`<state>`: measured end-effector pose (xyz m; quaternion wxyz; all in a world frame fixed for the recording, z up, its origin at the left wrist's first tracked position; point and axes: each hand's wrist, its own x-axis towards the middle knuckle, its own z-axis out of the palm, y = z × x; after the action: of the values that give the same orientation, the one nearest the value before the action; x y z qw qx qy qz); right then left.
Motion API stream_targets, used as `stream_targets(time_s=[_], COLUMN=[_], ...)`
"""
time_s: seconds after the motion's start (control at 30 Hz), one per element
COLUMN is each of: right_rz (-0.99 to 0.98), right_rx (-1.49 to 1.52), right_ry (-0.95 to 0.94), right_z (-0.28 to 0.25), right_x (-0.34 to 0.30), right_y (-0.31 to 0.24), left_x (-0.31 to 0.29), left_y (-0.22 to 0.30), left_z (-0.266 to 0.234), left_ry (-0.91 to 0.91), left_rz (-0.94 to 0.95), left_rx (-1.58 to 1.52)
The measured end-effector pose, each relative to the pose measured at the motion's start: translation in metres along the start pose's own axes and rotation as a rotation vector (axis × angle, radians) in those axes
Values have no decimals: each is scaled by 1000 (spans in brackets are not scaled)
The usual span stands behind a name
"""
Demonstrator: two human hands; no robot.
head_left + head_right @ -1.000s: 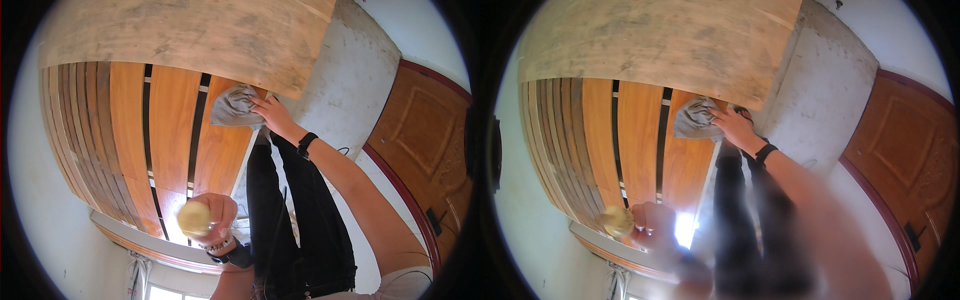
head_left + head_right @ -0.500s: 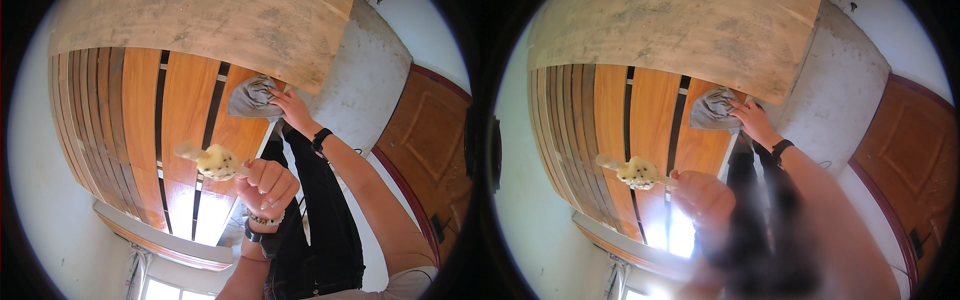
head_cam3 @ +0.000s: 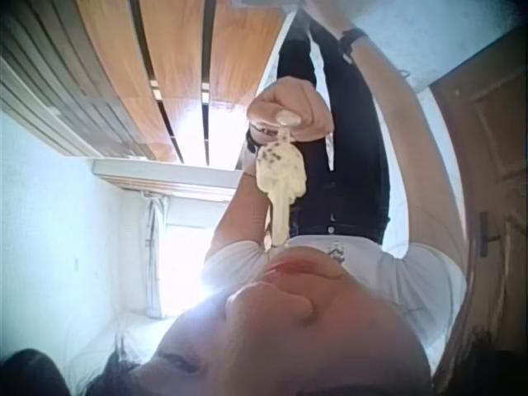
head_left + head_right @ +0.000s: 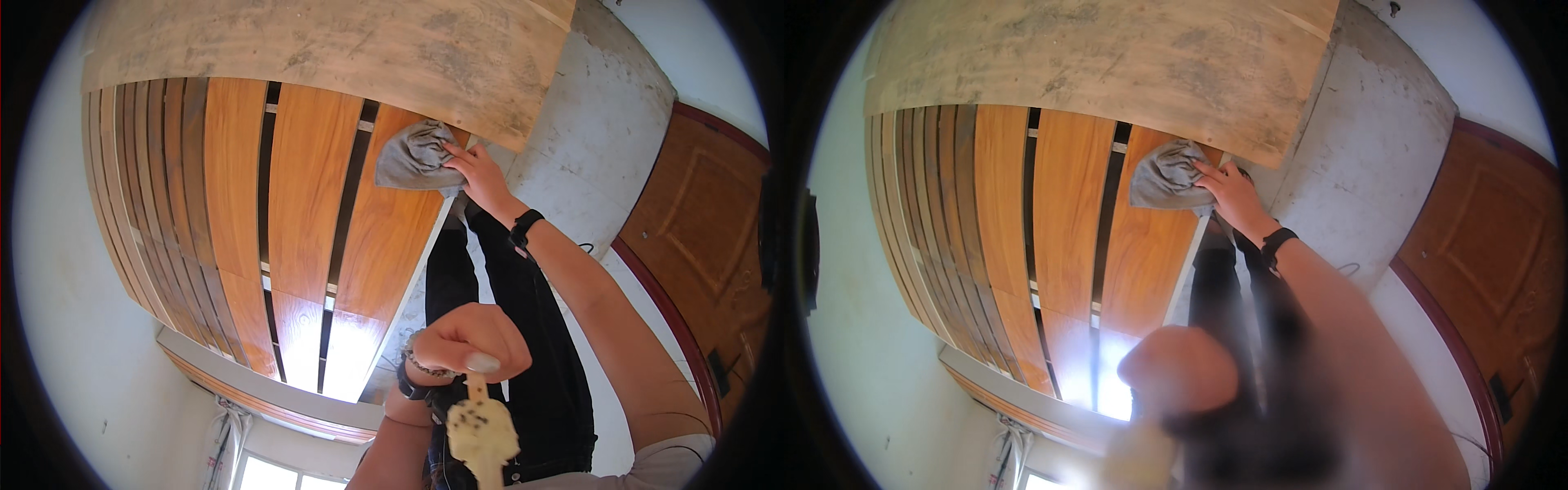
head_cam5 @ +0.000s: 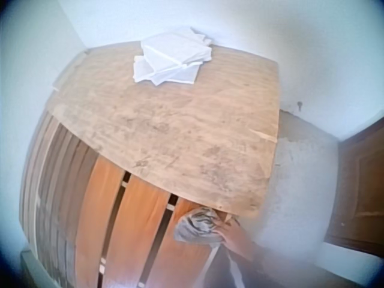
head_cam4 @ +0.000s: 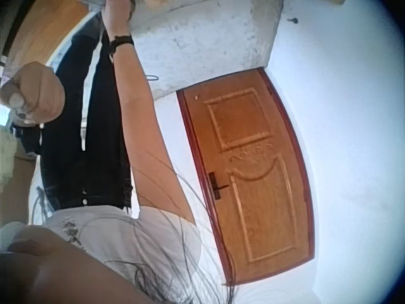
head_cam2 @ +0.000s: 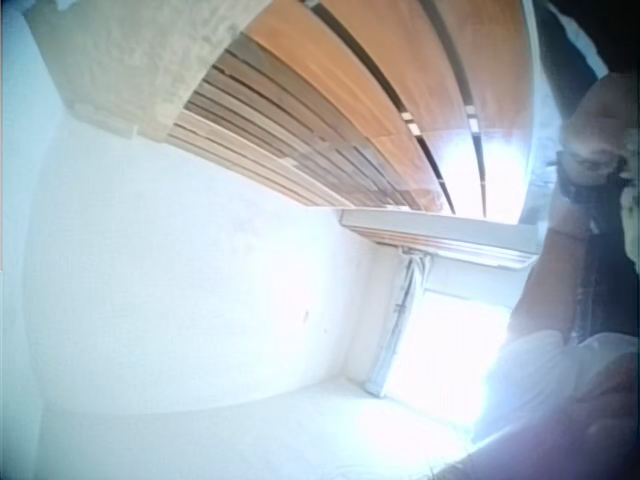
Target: The recorder uses a grey cloth to wipe down the wooden slats of a bed frame.
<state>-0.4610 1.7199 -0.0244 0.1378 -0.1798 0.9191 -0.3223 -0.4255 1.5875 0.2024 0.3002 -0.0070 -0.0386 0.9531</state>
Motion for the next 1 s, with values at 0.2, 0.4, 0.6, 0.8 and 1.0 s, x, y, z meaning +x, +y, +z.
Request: stream_targets(time_s=[0.2,0.4,0.6,0.8,1.0], right_rz=[18,-20,-4,-10,3], right_rx=[52,72,94,63,27], right_ry=[-14,26,33,15,1], right_z=[5,11,11,9,10], right_x=[2,2,2,1,1], right_y=[-4,-6,-2,-1,-1], left_x=[24,37,43,46,54], left_y=[0,-2,-6,-5,-2], left_z=[14,27,26,23,23], left_ry=[-338,-408,-373,-408,-422], left_rz=[-22,-28,-21,-8,33], left_rx=[3,-6,-35,3,26])
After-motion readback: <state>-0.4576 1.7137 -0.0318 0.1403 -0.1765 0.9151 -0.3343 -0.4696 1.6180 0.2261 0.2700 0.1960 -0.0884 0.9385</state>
